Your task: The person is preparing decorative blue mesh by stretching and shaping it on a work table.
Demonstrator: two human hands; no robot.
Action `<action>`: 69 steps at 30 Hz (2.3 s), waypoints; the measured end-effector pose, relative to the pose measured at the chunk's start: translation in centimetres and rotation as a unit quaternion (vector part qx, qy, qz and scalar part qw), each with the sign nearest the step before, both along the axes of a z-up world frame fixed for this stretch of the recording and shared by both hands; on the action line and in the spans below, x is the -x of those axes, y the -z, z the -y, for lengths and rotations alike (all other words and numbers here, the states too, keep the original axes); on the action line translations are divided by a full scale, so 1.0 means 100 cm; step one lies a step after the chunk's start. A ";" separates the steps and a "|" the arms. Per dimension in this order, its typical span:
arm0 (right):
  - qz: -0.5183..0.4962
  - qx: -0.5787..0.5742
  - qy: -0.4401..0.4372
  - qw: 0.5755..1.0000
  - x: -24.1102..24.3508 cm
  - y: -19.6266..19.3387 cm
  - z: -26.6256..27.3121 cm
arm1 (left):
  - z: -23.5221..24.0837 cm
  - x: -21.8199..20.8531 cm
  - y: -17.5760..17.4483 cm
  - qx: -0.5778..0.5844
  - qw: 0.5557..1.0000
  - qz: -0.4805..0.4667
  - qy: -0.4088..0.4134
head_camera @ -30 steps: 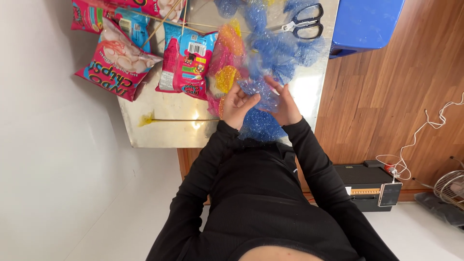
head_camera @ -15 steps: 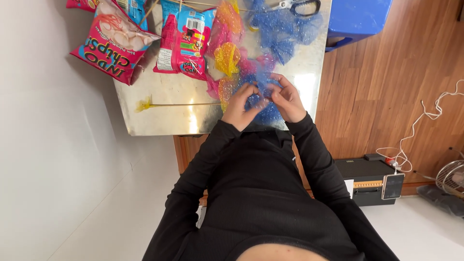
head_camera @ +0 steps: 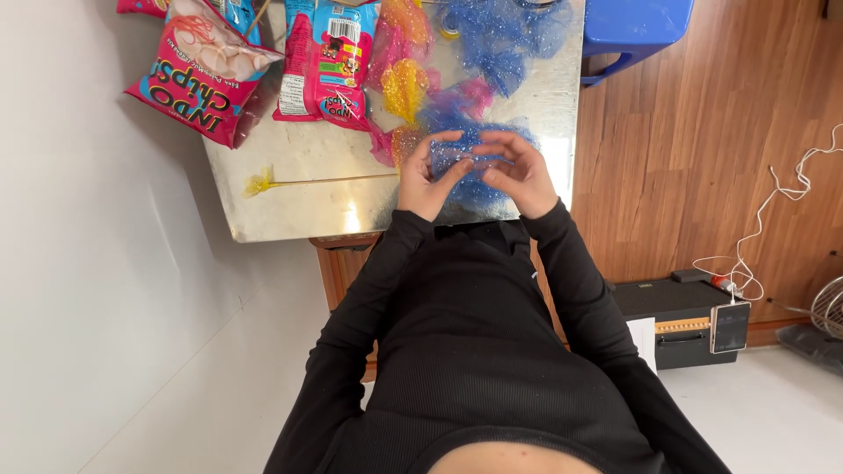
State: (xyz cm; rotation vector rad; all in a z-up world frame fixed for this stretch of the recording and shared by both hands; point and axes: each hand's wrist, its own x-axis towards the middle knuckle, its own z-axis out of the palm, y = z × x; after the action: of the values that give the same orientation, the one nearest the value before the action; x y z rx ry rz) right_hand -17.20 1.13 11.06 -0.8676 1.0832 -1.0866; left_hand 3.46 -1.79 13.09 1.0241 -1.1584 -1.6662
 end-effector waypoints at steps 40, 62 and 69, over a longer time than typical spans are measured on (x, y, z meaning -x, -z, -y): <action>-0.646 0.084 -0.154 0.743 -0.001 0.137 -0.058 | -0.004 0.014 0.132 0.264 0.733 0.598 0.189; -0.114 -0.046 0.136 0.983 -0.013 0.043 -0.016 | -0.016 0.027 0.064 0.414 0.815 0.405 0.019; -0.207 -0.027 0.133 0.969 -0.016 0.046 -0.030 | -0.011 0.039 0.040 0.234 0.932 0.270 -0.060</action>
State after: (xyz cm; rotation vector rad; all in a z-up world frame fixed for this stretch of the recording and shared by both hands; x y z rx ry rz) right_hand -15.61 4.09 6.48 -0.9491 1.6063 -1.1148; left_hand -0.46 -0.69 9.04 1.2376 -1.7062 -0.9495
